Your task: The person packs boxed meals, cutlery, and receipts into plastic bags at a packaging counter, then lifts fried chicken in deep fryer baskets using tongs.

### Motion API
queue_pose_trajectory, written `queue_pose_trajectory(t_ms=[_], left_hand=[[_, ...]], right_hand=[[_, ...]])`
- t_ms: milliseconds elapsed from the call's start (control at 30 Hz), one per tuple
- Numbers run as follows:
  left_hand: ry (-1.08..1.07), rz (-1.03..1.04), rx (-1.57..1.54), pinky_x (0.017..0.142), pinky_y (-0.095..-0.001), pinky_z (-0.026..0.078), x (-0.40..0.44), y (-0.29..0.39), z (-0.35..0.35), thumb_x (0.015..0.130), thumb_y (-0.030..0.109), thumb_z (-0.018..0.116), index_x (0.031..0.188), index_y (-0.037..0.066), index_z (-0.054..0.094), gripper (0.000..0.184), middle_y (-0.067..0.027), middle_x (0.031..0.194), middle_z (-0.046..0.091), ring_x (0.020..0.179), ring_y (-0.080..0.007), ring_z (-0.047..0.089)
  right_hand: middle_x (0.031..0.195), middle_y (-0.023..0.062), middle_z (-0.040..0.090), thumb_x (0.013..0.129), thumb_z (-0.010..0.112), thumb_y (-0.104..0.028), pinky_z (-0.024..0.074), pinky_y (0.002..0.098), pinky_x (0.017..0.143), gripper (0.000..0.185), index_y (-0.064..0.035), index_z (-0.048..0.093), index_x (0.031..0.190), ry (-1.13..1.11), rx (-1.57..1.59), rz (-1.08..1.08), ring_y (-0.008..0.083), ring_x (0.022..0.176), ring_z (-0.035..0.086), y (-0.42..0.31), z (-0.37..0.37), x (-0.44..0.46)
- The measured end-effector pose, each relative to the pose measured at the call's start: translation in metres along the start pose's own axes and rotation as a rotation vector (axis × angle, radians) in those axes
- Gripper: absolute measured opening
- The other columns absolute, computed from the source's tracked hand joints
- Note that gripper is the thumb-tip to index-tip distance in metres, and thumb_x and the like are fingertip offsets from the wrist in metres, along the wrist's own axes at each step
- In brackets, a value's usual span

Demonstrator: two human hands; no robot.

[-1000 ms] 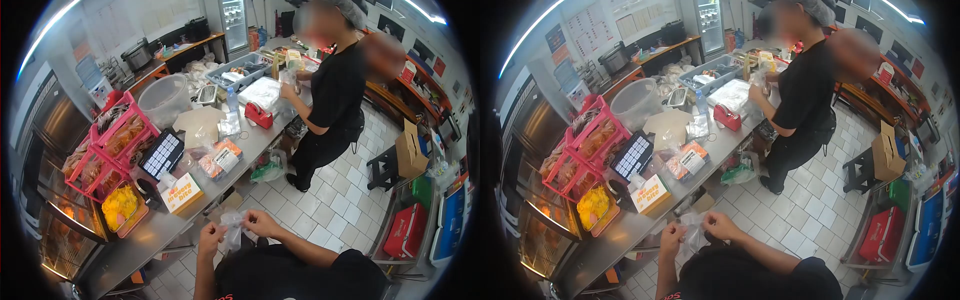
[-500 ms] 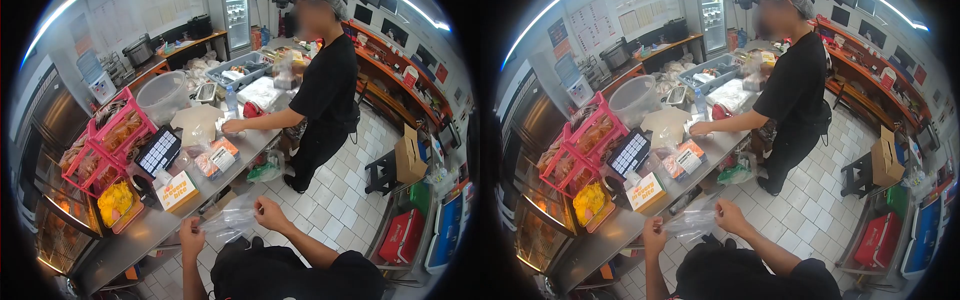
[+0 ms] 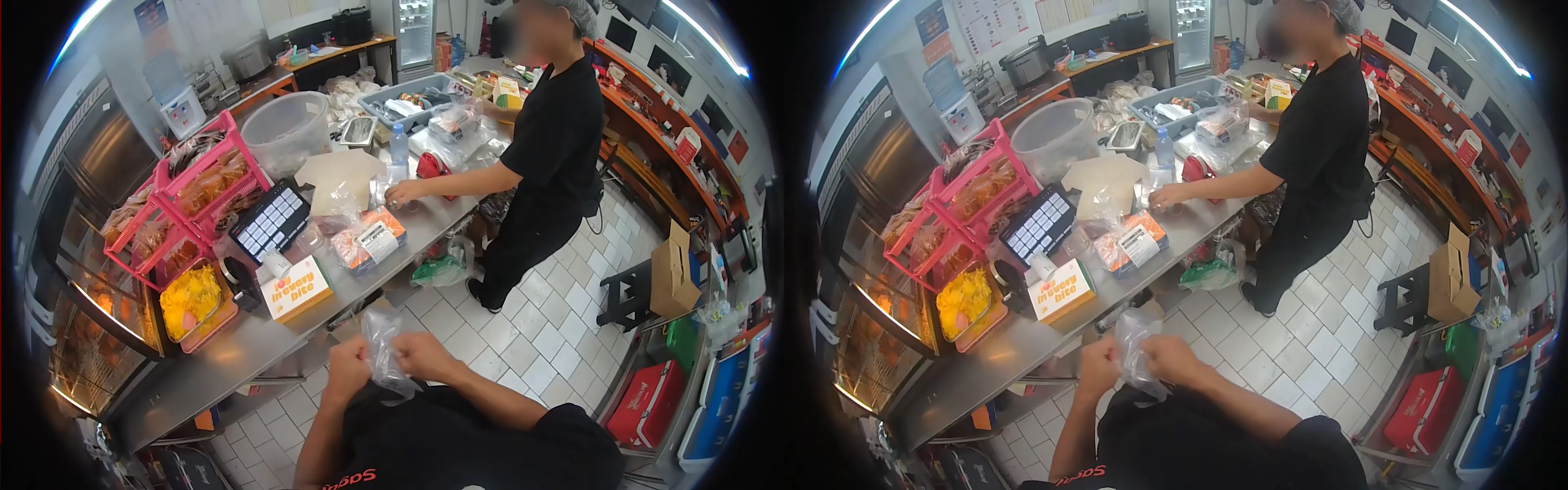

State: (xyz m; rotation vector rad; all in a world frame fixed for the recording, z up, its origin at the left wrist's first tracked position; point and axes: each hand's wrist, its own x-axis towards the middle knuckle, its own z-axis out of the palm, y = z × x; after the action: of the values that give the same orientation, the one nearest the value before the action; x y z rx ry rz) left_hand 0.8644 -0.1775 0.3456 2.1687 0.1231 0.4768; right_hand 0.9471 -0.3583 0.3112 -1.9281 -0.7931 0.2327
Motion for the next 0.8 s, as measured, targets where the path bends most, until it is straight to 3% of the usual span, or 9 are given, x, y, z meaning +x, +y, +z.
queue_pose_trajectory(t_ms=[100,167,267,367,567,633,667,767,800], left_hand=[[0.222,-0.277,-0.023,0.048,-0.0291,0.031,0.004,-0.033,-0.058,0.061,-0.01,0.047,0.062,0.004,0.034,0.019,-0.0076,0.052,0.035,0.052,-0.0129,0.034],[0.173,-0.298,0.035,0.048,-0.0281,0.03,-0.003,-0.037,-0.058,0.062,-0.01,0.046,0.063,0.005,0.033,0.02,-0.005,0.054,0.034,0.054,-0.0122,0.033],[0.228,-0.155,0.051,0.048,-0.0276,0.03,-0.008,-0.044,-0.059,0.061,-0.011,0.046,0.064,0.005,0.034,0.021,-0.0022,0.055,0.036,0.055,-0.0116,0.032],[0.321,-0.292,0.183,0.049,-0.0274,0.031,-0.013,-0.055,-0.091,0.064,-0.011,0.048,0.065,0.004,0.035,0.019,0.0002,0.057,0.038,0.055,-0.0108,0.033],[0.522,-0.425,0.146,0.054,-0.0275,0.038,-0.015,-0.078,-0.119,0.08,0.001,0.062,0.083,0.004,0.049,0.014,-0.0026,0.063,0.047,0.06,-0.0087,0.045],[0.608,-0.403,-0.381,0.061,-0.0266,0.044,-0.016,-0.117,-0.108,0.08,0.004,0.067,0.095,0.002,0.051,0.021,-0.0039,0.071,0.053,0.068,-0.0102,0.05],[0.656,-0.449,-0.323,0.066,-0.0262,0.045,-0.014,-0.118,-0.099,0.079,0.003,0.066,0.094,0.002,0.053,0.02,-0.0039,0.074,0.055,0.071,-0.0108,0.051],[0.475,-0.327,-0.172,0.066,-0.0249,0.042,-0.002,-0.098,-0.102,0.076,-0.001,0.063,0.081,0.003,0.052,0.013,-0.0023,0.073,0.051,0.071,-0.0109,0.048],[0.476,-0.211,0.18,0.057,-0.0247,0.036,-0.007,-0.125,-0.141,0.072,-0.005,0.06,0.071,0.005,0.045,0.018,-0.0002,0.068,0.043,0.063,-0.0096,0.041]], right_hand=[[0.065,0.0179,0.051,0.071,0.058,-0.006,0.0413,0.0379,0.056,0.011,0.0,0.05,0.069,0.11,-0.064,0.084,0.0289,0.058,0.05,0.009,-0.04,0.02],[0.064,0.0175,0.049,0.071,0.059,-0.006,0.0403,0.0377,0.055,0.014,0.0003,0.047,0.067,0.142,-0.123,0.168,0.0282,0.056,0.048,0.0,-0.043,0.025],[0.058,0.016,0.04,0.075,0.062,-0.006,0.0336,0.0378,0.05,0.026,-0.001,0.039,0.063,0.096,-0.025,-0.095,0.0282,0.053,0.042,-0.029,-0.016,0.036],[0.058,0.0144,0.04,0.079,0.063,-0.009,0.0332,0.0378,0.05,0.031,-0.0011,0.038,0.062,0.199,-0.101,0.064,0.0283,0.052,0.042,-0.01,-0.047,0.044],[0.069,0.0145,0.058,0.079,0.062,-0.006,0.0465,0.0413,0.061,0.017,-0.0036,0.048,0.09,0.152,-0.022,0.193,0.0332,0.067,0.06,-0.026,-0.019,0.041],[0.068,0.0137,0.057,0.079,0.061,-0.005,0.0466,0.0403,0.061,0.016,-0.0042,0.05,0.091,0.241,0.126,0.207,0.032,0.066,0.06,-0.035,0.005,0.047],[0.069,0.0117,0.055,0.079,0.065,-0.007,0.0456,0.0322,0.06,0.014,-0.0027,0.052,0.084,0.226,0.091,0.255,0.0193,0.062,0.056,-0.036,0.02,0.05],[0.067,0.0125,0.054,0.075,0.064,-0.007,0.0434,0.0327,0.057,0.012,-0.003,0.053,0.074,0.285,-0.145,0.053,0.0198,0.061,0.055,-0.014,0.053,0.061],[0.066,0.0141,0.053,0.071,0.061,-0.004,0.0411,0.0356,0.055,0.013,-0.002,0.049,0.066,0.386,-0.169,0.1,0.025,0.061,0.054,-0.008,0.035,0.07]])
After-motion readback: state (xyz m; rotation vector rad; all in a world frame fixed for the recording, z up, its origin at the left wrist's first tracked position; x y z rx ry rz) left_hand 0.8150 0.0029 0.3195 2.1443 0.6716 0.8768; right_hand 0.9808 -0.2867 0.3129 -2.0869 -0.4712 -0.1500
